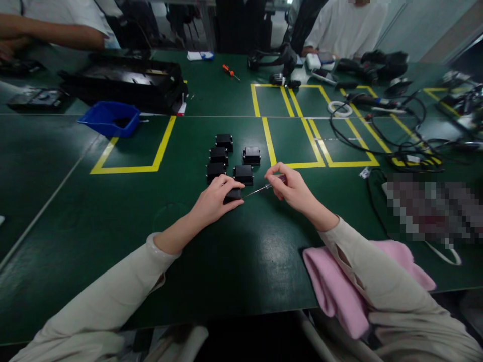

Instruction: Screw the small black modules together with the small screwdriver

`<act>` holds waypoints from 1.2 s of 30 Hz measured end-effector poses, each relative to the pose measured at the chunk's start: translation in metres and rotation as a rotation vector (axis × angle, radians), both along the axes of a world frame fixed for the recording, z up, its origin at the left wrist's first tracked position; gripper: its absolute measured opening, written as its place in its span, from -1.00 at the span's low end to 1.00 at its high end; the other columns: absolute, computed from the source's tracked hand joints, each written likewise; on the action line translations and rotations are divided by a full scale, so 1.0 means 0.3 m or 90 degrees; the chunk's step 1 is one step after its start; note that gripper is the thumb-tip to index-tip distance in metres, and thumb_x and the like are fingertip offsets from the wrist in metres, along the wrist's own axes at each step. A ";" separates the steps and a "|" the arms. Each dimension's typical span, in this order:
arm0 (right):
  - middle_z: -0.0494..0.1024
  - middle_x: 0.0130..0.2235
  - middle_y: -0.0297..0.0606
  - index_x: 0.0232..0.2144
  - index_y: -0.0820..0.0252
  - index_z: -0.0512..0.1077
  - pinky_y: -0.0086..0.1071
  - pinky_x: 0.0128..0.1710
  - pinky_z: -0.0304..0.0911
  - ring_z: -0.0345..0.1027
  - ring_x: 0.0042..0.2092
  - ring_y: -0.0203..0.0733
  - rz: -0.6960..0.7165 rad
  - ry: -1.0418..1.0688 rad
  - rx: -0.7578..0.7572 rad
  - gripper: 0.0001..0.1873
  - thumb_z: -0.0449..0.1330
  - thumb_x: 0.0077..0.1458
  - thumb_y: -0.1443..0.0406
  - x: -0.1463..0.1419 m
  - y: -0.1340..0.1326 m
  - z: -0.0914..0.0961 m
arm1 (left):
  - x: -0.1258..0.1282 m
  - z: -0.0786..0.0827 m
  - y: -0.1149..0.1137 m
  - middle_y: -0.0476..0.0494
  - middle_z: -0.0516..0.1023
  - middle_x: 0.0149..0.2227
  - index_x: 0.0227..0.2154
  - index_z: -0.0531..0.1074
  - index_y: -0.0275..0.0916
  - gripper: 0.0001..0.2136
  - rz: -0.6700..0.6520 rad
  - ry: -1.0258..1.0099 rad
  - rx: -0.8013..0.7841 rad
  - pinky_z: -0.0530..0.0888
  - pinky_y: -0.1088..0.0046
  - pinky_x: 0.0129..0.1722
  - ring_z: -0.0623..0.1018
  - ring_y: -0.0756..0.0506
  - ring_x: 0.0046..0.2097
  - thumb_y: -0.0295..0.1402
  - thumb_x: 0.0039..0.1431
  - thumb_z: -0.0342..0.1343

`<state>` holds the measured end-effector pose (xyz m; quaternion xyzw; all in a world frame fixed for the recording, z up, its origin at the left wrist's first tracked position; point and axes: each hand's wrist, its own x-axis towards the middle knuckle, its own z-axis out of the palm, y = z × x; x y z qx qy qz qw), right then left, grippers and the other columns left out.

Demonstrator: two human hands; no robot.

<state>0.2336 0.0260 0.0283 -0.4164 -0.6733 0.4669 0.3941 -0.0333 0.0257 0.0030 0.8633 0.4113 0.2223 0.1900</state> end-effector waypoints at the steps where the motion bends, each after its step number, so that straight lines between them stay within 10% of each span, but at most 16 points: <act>1: 0.25 -0.60 -0.58 -0.19 0.09 0.30 -0.42 -0.60 0.00 0.12 -0.63 -0.37 0.002 0.003 0.007 -0.82 0.17 0.38 0.14 0.001 0.000 0.000 | 0.000 0.000 0.000 -0.25 0.47 0.09 0.13 0.46 -0.14 -0.66 -0.001 0.000 0.001 0.52 0.00 0.14 0.51 -0.32 0.16 -0.32 0.33 0.27; 36: 0.31 -0.47 -0.54 -0.13 0.08 0.25 -0.40 -0.50 0.10 0.19 -0.54 -0.38 -0.006 -0.002 0.049 -0.80 0.22 0.30 0.29 0.007 0.006 -0.006 | -0.001 -0.003 0.000 -0.24 0.48 0.10 0.12 0.46 -0.12 -0.66 0.001 -0.002 0.002 0.52 -0.02 0.15 0.51 -0.32 0.16 -0.30 0.32 0.28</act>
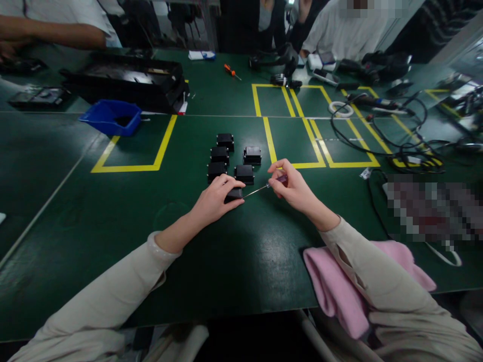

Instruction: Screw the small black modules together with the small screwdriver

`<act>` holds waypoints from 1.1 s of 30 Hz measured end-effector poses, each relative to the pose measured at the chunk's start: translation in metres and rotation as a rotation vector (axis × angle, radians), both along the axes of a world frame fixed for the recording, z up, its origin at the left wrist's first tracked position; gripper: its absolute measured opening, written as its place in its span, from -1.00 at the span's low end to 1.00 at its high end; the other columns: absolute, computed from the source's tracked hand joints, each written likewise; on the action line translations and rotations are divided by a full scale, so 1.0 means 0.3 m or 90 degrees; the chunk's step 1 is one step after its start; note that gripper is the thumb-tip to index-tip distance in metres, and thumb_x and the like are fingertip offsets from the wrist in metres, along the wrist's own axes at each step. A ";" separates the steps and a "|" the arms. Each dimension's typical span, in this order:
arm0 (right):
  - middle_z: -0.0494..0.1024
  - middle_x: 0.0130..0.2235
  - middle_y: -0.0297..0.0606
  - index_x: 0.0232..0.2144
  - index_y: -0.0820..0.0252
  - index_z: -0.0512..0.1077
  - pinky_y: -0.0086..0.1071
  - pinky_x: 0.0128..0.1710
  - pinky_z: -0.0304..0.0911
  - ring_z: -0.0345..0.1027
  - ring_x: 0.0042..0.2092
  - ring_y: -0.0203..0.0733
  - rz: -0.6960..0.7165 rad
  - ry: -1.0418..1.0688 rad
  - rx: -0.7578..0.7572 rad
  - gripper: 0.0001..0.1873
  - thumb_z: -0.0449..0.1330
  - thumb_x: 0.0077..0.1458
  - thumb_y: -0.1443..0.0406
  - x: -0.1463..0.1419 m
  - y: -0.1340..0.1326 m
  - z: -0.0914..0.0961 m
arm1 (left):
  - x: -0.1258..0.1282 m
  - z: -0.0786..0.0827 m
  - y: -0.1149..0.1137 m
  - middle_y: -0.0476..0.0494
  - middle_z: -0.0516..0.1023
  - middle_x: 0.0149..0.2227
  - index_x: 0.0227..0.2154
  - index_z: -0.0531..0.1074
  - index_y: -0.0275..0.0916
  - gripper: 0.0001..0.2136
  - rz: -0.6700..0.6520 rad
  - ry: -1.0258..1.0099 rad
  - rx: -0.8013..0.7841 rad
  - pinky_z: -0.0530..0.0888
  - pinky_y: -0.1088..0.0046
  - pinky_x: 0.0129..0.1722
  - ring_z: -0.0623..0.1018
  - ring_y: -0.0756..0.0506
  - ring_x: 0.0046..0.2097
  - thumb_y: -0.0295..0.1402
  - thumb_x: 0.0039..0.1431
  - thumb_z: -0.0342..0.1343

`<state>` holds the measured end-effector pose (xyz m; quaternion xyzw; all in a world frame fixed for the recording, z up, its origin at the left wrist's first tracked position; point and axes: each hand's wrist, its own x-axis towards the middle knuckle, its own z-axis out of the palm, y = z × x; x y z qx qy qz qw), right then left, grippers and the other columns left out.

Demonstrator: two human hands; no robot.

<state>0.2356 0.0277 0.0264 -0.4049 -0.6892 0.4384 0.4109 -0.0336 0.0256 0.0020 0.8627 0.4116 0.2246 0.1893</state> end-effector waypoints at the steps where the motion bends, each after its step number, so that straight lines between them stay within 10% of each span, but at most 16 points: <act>1: 0.32 -0.45 -0.53 -0.12 0.08 0.24 -0.40 -0.50 0.10 0.20 -0.54 -0.38 0.001 0.001 -0.006 -0.79 0.23 0.29 0.29 0.000 0.000 0.000 | -0.001 0.000 0.000 -0.24 0.48 0.10 0.12 0.46 -0.12 -0.66 0.000 0.001 0.001 0.52 -0.01 0.15 0.50 -0.32 0.16 -0.30 0.32 0.28; 33: 0.30 -0.47 -0.56 -0.11 0.09 0.25 -0.42 -0.52 0.10 0.20 -0.56 -0.39 0.019 0.019 0.001 -0.82 0.20 0.32 0.29 0.002 0.002 -0.005 | -0.001 0.001 -0.001 -0.26 0.48 0.10 0.11 0.45 -0.17 -0.67 -0.004 0.008 0.011 0.52 0.02 0.12 0.50 -0.31 0.15 -0.32 0.33 0.28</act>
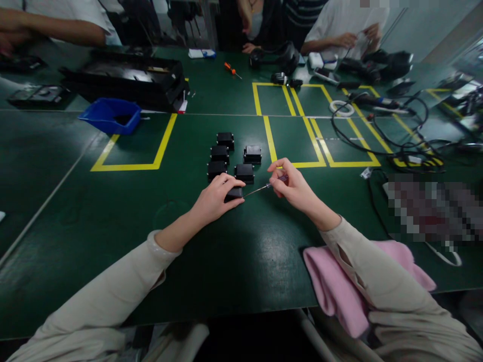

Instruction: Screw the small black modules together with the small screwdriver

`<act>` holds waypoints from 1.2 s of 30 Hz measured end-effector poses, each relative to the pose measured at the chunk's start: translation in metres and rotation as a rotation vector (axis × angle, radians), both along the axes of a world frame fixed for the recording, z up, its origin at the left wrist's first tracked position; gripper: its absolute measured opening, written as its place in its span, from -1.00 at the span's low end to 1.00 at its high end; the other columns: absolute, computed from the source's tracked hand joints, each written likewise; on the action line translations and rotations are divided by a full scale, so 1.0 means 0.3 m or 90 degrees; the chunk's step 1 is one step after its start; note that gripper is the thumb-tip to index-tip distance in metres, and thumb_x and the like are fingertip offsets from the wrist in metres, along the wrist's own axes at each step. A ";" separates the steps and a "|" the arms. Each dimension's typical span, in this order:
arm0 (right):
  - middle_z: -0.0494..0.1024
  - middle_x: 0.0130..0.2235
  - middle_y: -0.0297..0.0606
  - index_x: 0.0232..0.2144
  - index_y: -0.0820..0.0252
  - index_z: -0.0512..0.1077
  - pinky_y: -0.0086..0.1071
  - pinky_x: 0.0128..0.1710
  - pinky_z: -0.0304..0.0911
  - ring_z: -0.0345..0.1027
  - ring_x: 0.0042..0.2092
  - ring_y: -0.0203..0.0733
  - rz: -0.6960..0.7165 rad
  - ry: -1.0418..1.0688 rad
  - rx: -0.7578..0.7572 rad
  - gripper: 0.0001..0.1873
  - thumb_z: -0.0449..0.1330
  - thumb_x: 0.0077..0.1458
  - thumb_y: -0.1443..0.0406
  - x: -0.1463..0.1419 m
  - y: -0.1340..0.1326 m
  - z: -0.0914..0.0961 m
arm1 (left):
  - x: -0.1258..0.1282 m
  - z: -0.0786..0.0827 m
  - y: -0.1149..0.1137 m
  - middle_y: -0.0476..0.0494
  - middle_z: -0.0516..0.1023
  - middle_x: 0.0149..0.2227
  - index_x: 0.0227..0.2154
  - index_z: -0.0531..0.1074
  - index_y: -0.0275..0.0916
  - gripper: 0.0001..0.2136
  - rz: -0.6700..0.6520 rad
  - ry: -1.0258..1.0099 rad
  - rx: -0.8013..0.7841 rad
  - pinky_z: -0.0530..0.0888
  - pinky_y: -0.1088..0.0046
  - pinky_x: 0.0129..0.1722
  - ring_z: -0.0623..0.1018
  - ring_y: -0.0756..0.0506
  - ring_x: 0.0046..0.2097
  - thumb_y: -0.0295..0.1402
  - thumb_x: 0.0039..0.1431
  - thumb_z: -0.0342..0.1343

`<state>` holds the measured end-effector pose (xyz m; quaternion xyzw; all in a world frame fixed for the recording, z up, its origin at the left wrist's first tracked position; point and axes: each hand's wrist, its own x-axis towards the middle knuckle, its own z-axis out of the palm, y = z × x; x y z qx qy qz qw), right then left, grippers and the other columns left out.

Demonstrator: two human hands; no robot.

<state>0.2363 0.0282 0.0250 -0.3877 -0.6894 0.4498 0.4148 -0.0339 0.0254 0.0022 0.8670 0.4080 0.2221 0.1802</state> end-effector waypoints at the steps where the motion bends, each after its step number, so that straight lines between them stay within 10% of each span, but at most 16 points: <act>1: 0.29 -0.48 -0.56 -0.11 0.09 0.25 -0.42 -0.53 0.09 0.20 -0.56 -0.39 -0.002 0.002 -0.002 -0.83 0.20 0.33 0.27 -0.001 -0.001 0.000 | 0.000 -0.001 0.001 -0.26 0.48 0.09 0.11 0.45 -0.17 -0.67 -0.001 0.000 0.002 0.52 0.03 0.11 0.50 -0.31 0.15 -0.32 0.33 0.28; 36: 0.32 -0.45 -0.53 -0.12 0.10 0.28 -0.40 -0.52 0.11 0.20 -0.56 -0.40 -0.023 0.001 0.005 -0.86 0.18 0.33 0.28 -0.004 -0.004 0.001 | 0.004 0.008 -0.004 -0.24 0.48 0.10 0.12 0.45 -0.15 -0.67 0.005 0.001 -0.009 0.52 -0.01 0.14 0.50 -0.32 0.18 -0.31 0.33 0.27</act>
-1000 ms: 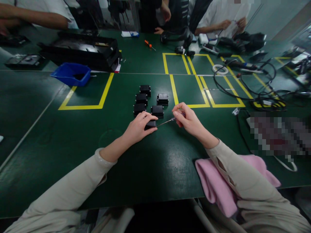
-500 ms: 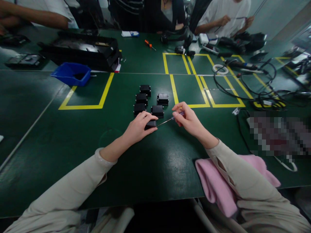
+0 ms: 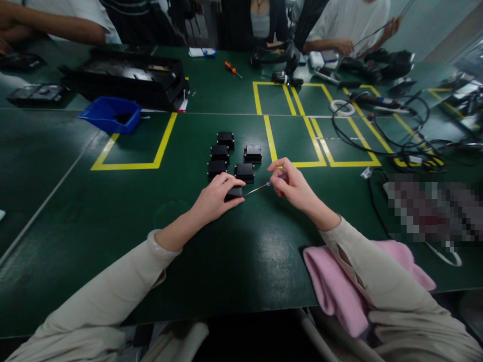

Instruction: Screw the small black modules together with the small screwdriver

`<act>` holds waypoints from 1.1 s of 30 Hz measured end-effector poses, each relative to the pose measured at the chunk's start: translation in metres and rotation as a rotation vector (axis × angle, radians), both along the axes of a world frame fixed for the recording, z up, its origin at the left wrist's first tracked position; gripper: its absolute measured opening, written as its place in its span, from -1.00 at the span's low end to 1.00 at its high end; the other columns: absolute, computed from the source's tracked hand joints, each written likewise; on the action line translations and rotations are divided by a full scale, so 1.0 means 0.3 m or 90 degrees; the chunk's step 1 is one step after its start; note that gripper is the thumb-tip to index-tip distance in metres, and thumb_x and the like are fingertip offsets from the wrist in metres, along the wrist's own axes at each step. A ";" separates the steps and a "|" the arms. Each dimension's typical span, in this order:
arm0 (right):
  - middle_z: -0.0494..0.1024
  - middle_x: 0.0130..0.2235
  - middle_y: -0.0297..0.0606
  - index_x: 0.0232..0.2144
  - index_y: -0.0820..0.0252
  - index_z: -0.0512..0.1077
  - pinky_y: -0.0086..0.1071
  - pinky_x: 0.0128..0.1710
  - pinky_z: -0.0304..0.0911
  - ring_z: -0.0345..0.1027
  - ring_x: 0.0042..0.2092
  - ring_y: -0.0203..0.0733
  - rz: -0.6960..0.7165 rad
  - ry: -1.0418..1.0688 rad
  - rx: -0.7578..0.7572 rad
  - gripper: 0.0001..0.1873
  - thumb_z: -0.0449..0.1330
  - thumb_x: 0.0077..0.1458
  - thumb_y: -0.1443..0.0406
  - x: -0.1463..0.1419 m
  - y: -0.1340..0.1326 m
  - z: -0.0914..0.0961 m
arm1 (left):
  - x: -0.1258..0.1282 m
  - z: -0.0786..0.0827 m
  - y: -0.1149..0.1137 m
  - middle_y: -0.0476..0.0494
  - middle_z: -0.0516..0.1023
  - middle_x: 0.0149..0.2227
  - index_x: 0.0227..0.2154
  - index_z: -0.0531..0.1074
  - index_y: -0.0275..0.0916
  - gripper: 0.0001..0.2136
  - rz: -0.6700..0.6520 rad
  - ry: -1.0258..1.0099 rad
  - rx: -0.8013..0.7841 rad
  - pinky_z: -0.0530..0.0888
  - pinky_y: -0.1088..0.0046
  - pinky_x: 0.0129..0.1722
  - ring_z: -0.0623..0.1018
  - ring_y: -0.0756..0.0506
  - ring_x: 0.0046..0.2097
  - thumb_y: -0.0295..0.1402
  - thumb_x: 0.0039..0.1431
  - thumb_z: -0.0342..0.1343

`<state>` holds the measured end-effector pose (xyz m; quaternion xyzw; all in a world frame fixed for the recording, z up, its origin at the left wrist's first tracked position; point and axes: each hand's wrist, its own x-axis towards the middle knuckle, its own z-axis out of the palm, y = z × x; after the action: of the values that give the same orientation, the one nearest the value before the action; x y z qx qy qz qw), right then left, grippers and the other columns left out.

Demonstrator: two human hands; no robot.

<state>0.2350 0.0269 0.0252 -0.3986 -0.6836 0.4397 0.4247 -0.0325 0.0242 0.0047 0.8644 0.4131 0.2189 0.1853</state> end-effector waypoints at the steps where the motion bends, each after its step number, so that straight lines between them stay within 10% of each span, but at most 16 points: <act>1: 0.32 -0.47 -0.53 -0.13 0.10 0.28 -0.40 -0.53 0.10 0.19 -0.56 -0.39 0.001 0.000 -0.007 -0.87 0.18 0.35 0.25 0.000 -0.001 0.001 | 0.000 0.000 0.000 -0.24 0.48 0.10 0.12 0.45 -0.15 -0.67 0.000 -0.003 0.000 0.52 -0.01 0.14 0.50 -0.32 0.17 -0.31 0.33 0.27; 33: 0.23 -0.57 -0.59 -0.15 0.08 0.26 -0.38 -0.53 0.03 0.14 -0.59 -0.34 0.011 -0.008 -0.014 -0.85 0.17 0.38 0.19 -0.003 -0.002 0.010 | -0.001 -0.001 0.002 -0.21 0.48 0.10 0.11 0.47 -0.10 -0.68 0.001 -0.011 -0.003 0.52 0.02 0.15 0.50 -0.30 0.17 -0.30 0.33 0.27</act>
<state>0.2342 0.0262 0.0282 -0.4001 -0.6847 0.4481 0.4127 -0.0330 0.0247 0.0044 0.8616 0.4126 0.2259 0.1906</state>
